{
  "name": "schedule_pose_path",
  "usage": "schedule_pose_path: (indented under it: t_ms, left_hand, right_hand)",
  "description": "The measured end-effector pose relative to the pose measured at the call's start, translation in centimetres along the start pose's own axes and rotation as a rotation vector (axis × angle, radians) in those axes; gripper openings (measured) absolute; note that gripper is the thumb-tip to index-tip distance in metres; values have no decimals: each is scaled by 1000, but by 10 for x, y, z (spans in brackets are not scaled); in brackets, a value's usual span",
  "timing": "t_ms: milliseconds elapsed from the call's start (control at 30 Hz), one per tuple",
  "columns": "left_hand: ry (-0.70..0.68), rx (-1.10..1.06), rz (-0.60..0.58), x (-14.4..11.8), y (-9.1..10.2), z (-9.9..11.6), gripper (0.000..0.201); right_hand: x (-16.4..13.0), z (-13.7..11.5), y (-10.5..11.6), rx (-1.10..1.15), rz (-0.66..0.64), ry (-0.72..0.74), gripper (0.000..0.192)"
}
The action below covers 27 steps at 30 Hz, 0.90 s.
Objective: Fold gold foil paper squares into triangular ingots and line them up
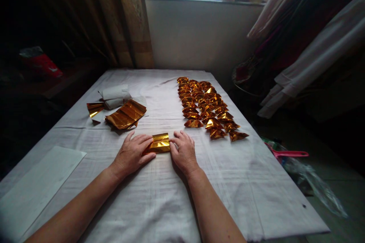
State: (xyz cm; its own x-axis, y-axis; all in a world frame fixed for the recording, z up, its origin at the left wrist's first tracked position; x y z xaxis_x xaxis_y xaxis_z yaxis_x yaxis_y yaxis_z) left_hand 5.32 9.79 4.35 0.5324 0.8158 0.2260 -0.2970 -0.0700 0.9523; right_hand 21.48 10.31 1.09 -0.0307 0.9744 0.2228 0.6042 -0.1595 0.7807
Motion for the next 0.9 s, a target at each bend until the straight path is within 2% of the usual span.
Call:
schedule_pose_path:
  t_ms: [300, 433, 567, 900]
  left_hand:
    - [33, -34, 33, -7, -10, -12, 35]
    - [40, -40, 31, -6, -10, -14, 35]
    - [42, -39, 26, -6, -10, -14, 37]
    - [2, -24, 7, -7, -19, -7, 53]
  right_hand:
    - [5, 6, 12, 70, 56, 9, 24]
    - [3, -3, 12, 115, -7, 54, 32]
    - [0, -14, 8, 155, -47, 70, 26]
    - [1, -20, 8, 305, 90, -8, 19]
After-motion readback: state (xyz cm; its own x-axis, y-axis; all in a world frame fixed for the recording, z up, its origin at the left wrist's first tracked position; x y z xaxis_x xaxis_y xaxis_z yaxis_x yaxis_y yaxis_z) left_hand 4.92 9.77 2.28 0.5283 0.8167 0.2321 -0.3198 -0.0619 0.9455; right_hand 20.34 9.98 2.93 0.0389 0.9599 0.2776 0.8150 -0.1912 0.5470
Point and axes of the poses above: each hand's wrist, its own x-axis towards the middle knuckle, its own y-axis out of the back of the hand, z = x × y, the point moved 10 cm from there along x, towards the middle knuckle, and after that the axes turned 2 degrees about -z, right-handed, at the moved point
